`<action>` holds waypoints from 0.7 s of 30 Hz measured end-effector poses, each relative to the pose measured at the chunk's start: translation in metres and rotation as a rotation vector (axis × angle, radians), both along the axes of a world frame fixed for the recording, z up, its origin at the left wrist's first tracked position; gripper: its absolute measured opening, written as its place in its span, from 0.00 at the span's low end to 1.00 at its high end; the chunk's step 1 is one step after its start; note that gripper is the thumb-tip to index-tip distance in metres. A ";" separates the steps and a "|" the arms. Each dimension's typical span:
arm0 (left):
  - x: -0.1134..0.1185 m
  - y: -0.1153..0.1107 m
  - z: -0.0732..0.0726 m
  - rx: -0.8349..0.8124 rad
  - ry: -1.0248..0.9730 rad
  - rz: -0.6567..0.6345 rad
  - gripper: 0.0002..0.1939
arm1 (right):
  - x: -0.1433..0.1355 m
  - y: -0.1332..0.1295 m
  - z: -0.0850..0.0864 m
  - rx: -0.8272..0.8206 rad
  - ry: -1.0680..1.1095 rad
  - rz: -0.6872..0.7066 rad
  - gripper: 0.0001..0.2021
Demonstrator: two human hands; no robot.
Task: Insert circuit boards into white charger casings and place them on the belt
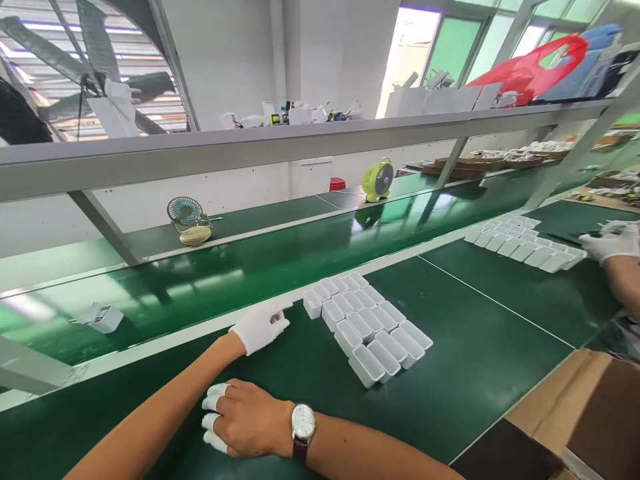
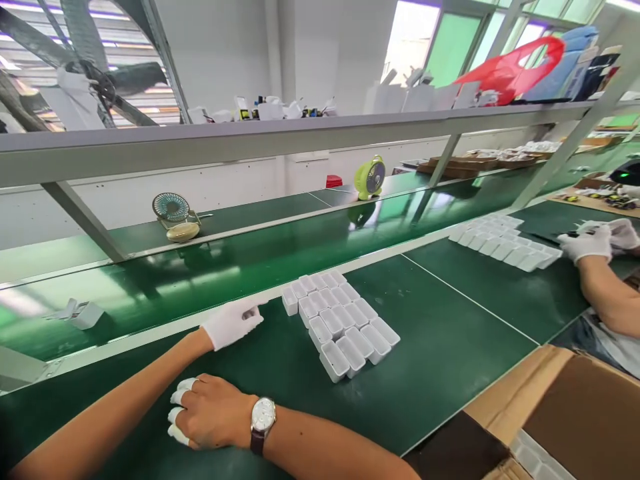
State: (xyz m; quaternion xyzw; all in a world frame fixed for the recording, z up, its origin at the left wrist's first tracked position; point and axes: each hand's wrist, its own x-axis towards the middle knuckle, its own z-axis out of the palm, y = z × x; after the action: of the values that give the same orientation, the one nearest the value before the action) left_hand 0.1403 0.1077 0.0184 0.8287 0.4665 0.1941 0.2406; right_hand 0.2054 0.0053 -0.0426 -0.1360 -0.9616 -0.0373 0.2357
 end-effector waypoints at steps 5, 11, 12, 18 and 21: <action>0.060 0.021 -0.002 0.064 0.120 -0.061 0.21 | 0.004 0.002 0.008 -0.009 -0.058 0.021 0.14; 0.042 0.026 0.004 0.178 0.149 -0.057 0.09 | 0.003 0.000 0.003 -0.006 -0.007 0.004 0.14; 0.030 0.023 0.006 0.212 0.142 -0.040 0.09 | 0.003 0.000 0.002 -0.005 0.011 0.009 0.14; -0.074 -0.020 0.011 0.302 0.043 0.253 0.14 | 0.003 0.001 -0.004 -0.020 0.055 0.033 0.13; -0.120 -0.050 0.012 0.151 0.064 0.357 0.16 | 0.004 0.002 -0.003 -0.046 0.043 0.036 0.12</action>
State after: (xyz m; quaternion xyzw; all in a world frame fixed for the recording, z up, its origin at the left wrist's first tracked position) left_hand 0.0203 0.0574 0.0307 0.7542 0.5977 0.2418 0.1242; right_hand 0.2097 0.0069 -0.0460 -0.1247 -0.9591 -0.0078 0.2539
